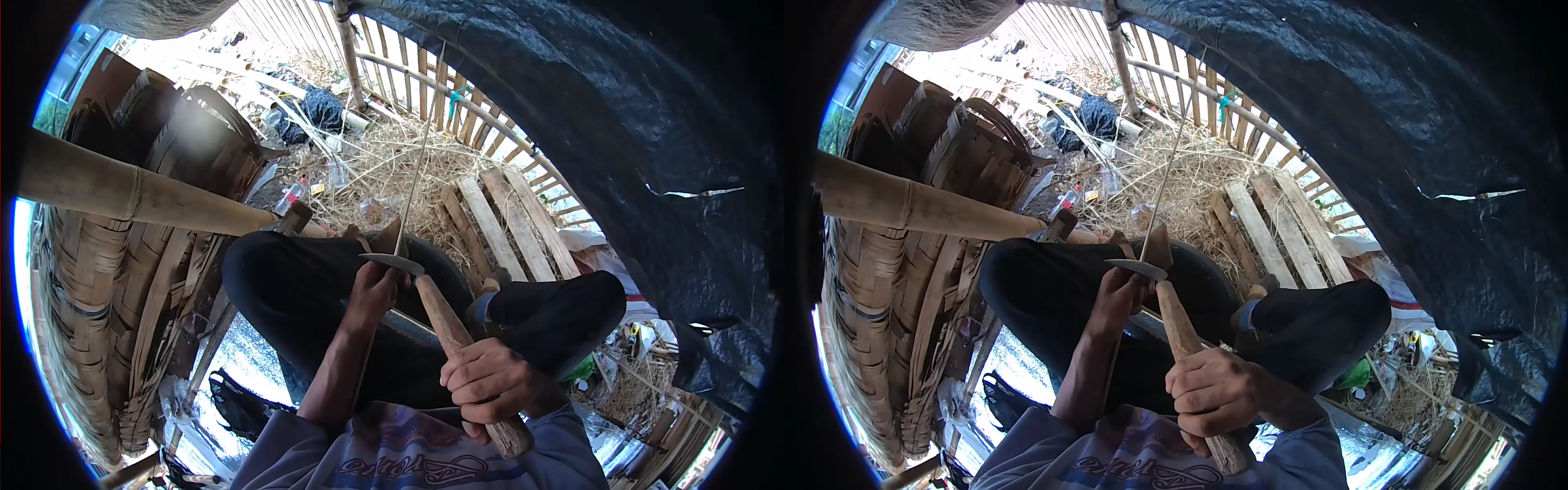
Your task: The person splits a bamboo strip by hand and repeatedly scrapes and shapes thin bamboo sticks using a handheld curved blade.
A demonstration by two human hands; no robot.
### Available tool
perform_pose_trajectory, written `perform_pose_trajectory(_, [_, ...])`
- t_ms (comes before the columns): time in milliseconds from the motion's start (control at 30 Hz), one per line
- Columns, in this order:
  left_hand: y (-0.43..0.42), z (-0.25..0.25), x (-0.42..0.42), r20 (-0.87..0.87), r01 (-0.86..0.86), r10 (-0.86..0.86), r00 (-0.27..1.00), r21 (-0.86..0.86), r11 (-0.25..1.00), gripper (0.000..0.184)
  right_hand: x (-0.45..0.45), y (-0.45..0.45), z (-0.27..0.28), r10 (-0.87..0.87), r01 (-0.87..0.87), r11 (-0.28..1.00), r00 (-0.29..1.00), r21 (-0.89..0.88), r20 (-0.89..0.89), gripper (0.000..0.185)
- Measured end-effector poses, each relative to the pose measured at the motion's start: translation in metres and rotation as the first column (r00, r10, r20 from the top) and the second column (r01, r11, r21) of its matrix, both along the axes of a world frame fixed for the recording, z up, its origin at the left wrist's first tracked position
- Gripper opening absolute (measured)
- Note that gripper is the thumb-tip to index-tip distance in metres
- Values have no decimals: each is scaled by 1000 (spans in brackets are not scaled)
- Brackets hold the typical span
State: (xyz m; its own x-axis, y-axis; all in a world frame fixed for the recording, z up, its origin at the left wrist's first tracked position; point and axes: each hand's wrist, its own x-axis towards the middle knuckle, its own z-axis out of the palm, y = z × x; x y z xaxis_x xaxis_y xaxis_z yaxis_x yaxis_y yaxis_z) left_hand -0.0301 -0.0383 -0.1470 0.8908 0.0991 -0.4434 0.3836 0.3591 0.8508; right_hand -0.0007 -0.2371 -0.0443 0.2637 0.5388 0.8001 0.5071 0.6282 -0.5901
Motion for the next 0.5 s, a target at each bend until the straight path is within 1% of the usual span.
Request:
perform_pose_trajectory(33, [-1, 1, 0, -4, -1, 1, 1000, 0, 1000, 19, 2, 2, -2, 1, -1, 1000, 1000, 0, -4, 28])
perform_pose_trajectory(100, [-6, 6, 4, -6, -77, 77, 997, 18, 997, 19, 8, 8, -10, -20, 20, 1000, 1000, 21, 18, 29])
perform_pose_trajectory(233, [-4, -1, 2, -29, -67, 68, 997, 45, 997, 21, 9, 10, -17, 8, -9, 999, 1000, 42, 21, 29])
perform_pose_trajectory(300, [-4, -2, 2, 9, -50, 50, 999, 107, 993, 20, 7, 14, -17, -47, 50, 999, 992, -22, 119, 29])
perform_pose_trajectory(333, [-5, -2, 2, 10, -48, 48, 999, 108, 993, 20, 8, 18, -23, -102, 122, 989, 971, -81, 216, 29])
perform_pose_trajectory(400, [-11, -2, -2, -44, 5, 0, 999, 110, 994, 19, 21, 21, -36, -110, 127, 989, 976, -81, 190, 30])
perform_pose_trajectory(433, [-12, -3, -5, -44, 13, -8, 999, 106, 994, 19, 25, 20, -38, -113, 128, 988, 979, -82, 168, 32])
perform_pose_trajectory(467, [-12, -5, -7, -48, 20, -15, 999, 108, 994, 18, 26, 18, -36, -139, 148, 987, 982, -63, 128, 31])
perform_pose_trajectory(500, [-12, -6, -6, -52, 23, -18, 999, 111, 994, 18, 25, 14, -29, -141, 151, 986, 981, -67, 134, 31])
